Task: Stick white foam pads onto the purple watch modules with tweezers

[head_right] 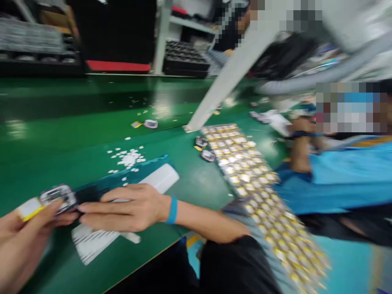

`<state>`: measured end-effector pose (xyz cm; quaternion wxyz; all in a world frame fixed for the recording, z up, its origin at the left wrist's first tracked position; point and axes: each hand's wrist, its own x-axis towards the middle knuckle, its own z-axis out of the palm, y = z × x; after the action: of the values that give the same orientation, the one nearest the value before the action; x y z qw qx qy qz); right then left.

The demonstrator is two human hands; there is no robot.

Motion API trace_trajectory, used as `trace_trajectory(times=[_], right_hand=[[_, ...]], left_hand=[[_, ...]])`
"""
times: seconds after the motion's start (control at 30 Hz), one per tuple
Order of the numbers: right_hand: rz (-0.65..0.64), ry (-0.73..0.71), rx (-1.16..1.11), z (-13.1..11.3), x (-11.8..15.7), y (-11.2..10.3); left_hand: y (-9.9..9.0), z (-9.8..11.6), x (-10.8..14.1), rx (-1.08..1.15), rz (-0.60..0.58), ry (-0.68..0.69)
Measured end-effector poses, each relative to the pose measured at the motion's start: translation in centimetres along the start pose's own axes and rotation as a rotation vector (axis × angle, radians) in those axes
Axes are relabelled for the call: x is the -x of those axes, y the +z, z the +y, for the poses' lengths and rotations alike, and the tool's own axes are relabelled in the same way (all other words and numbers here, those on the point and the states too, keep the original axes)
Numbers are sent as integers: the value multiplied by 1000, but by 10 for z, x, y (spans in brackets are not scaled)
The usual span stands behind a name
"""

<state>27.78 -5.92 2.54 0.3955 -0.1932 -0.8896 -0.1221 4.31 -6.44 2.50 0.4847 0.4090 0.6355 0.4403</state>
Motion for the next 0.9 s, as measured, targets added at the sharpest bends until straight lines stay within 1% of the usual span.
trace_trajectory(times=[0.03, 0.1, 0.13, 0.2, 0.27, 0.37, 0.47, 0.73, 0.9], right_hand=[[-14, 45, -58, -3, -2, -4], [-100, 94, -159, -4, -3, -9], [-110, 106, -188, -4, -2, -9], [-77, 96, -198, -3, 1, -6], [-90, 90, -205, -4, 1, -4], [-153, 78, -207, -6, -3, -6], [-173, 67, -189, -8, -4, -8], [-202, 59, -159, -12, -4, -7], [-230, 48, -153, -13, -4, -7]], left_hand=[[2, 5, 2, 53, -30, -60], [7, 12, 5, 158, -125, -122], [9, 12, 4, 201, -148, -121], [12, 10, 4, 280, -202, -122], [13, 8, 5, 325, -225, -136], [13, 8, 7, 384, -214, -180], [12, 9, 6, 432, -181, -209], [13, 7, 11, 368, -178, -129], [13, 9, 11, 347, -170, -120]])
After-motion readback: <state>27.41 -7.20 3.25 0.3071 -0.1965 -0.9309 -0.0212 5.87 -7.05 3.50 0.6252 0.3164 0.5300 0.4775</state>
